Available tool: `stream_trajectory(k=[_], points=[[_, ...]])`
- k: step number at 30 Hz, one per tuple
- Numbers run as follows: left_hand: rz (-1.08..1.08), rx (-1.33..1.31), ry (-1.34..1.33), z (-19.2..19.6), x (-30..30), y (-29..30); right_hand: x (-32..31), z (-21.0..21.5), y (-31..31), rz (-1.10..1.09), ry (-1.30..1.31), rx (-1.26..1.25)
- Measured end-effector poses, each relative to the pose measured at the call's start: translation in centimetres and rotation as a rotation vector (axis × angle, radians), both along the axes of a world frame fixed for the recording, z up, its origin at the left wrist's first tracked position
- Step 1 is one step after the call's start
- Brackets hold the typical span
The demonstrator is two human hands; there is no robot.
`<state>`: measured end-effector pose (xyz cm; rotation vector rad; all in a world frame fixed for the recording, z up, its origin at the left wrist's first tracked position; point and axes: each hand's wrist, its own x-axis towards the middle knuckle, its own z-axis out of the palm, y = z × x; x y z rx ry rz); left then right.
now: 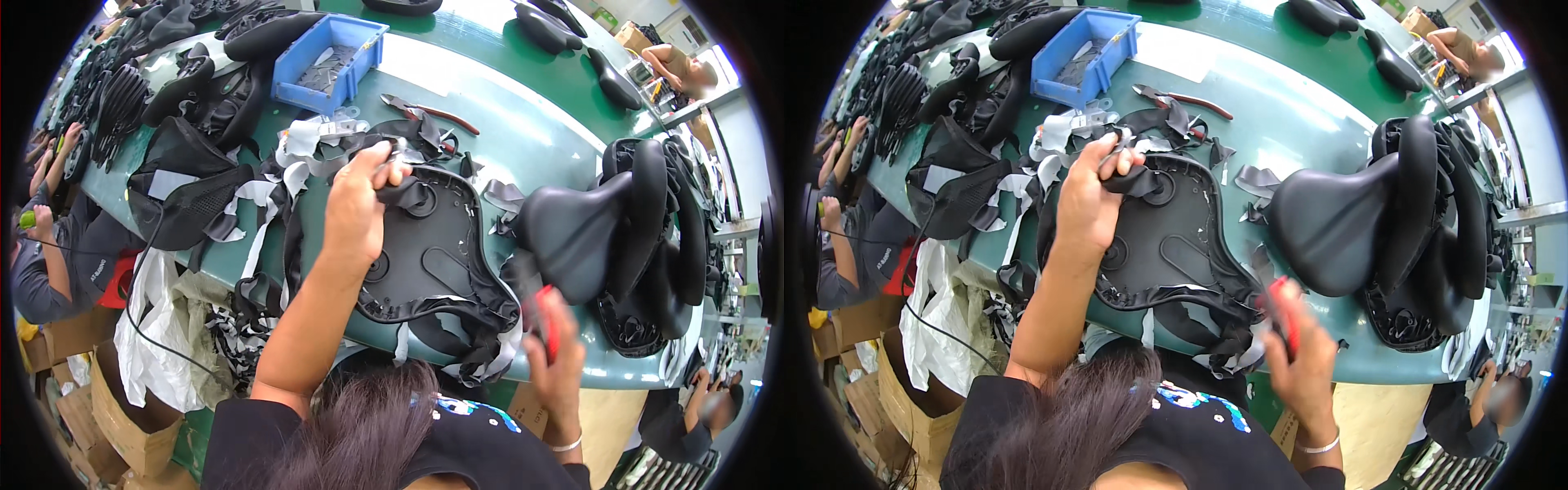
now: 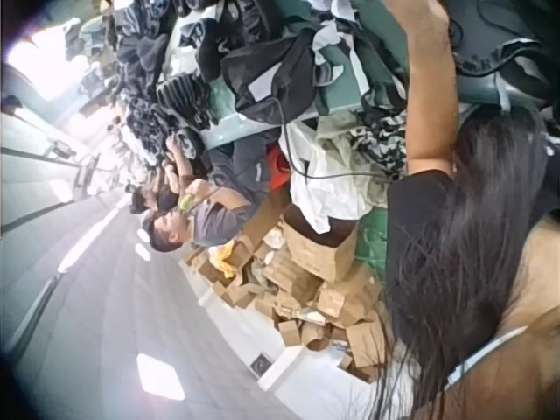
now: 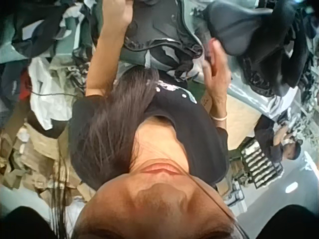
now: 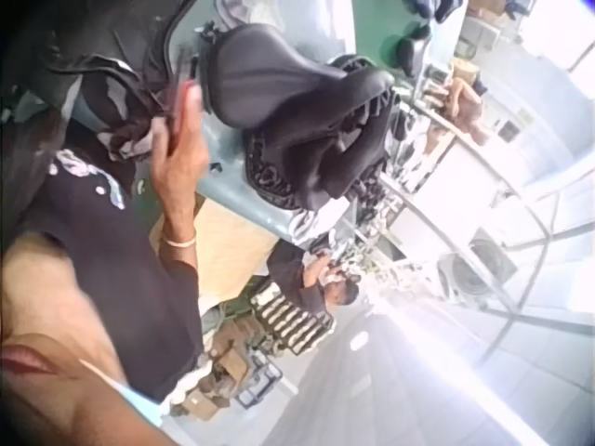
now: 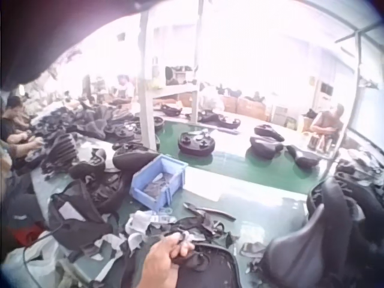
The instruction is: The person uses a red utility knife to trim excess black fabric and white foam from the underside of bicycle seats. They repeatedly cut around the edges, peel away the material, and discard the scraps onto the green workbench. The person handles multiple seats one at a time, rotating them to access different areas.
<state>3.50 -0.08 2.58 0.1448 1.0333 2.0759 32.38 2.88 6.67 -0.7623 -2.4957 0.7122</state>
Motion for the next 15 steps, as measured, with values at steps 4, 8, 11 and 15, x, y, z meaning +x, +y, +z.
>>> stream_trajectory(k=[4, 8, 11, 15], points=[[-0.220, 0.246, -0.038, 0.7, 0.8, 0.3, -8.5, 0.4, 2.9, -0.253, 0.044, -0.331], [-0.016, 0.871, -0.415, 1.5, -5.2, -0.8, -9.9, -3.4, 5.0, -0.125, 0.109, -0.302], [0.066, 1.139, -0.309, 1.3, -7.0, -2.2, -10.2, -3.7, 4.9, -0.131, 0.103, -0.342], [-0.015, 0.533, 0.155, 3.5, 0.8, -0.6, -10.4, -3.9, 4.8, -0.209, -0.003, -0.304]])
